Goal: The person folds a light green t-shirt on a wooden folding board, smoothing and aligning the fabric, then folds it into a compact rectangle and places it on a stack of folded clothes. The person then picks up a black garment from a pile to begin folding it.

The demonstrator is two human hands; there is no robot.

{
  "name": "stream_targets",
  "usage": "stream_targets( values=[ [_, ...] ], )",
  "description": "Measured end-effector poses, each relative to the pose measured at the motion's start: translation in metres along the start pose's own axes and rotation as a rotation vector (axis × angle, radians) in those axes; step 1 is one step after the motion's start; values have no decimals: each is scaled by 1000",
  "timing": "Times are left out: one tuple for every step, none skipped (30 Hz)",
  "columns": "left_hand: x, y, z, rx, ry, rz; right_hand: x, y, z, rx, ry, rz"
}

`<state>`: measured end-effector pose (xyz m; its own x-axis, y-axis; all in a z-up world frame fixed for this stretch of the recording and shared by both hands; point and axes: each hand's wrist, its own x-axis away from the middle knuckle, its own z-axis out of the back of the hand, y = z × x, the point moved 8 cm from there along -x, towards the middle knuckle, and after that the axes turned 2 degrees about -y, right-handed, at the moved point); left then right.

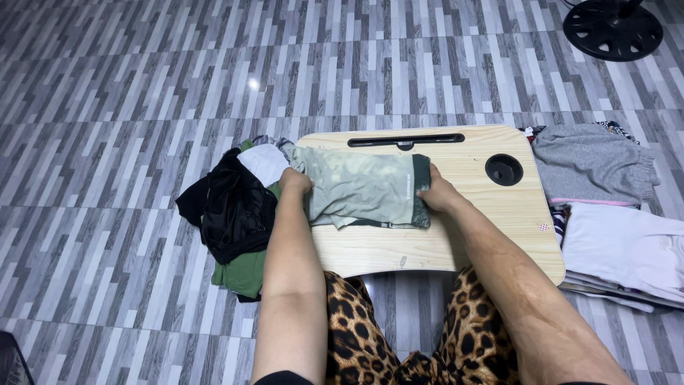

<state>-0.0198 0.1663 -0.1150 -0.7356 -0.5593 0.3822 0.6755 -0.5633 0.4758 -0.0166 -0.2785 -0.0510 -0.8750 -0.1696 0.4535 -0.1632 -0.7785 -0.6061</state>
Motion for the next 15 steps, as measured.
stream_targets(
  values=[
    [-3,-5,-1,22,37,18,0,1,-2,4,-8,-2],
    [-6,-9,0,44,74,37,0,0,-4,8,-15,-5],
    [-8,-13,0,66,110,54,-1,0,-5,12,-22,-8],
    [-10,-13,-3,43,97,35,-1,-1,-3,28,-13,-9],
    [-10,-11,-5,20,84,14,-1,-1,-2,44,-2,-9],
    [-9,-9,-8,-4,71,-6,-1,-1,0,60,9,-10],
    [-8,-4,-10,-5,35,-29,-2,1,7,58,40,-25],
    [-5,2,-14,-7,-1,-51,-4,4,17,57,72,-40],
    [0,10,-20,-10,-39,-74,-5,9,28,54,103,-56],
    [6,23,-24,-17,-53,-119,-4,15,40,60,139,-52],
    [12,40,-31,-24,-71,-166,-3,23,53,66,178,-51],
    [19,57,-37,-30,-88,-214,-3,34,65,98,197,-83],
    [27,72,-43,-50,-105,-243,-1,47,79,128,218,-119],
    [36,87,-48,-70,-121,-272,1,60,90,159,237,-156],
    [47,103,-53,-87,-140,-301,3,73,99,158,258,-188]
  ],
)
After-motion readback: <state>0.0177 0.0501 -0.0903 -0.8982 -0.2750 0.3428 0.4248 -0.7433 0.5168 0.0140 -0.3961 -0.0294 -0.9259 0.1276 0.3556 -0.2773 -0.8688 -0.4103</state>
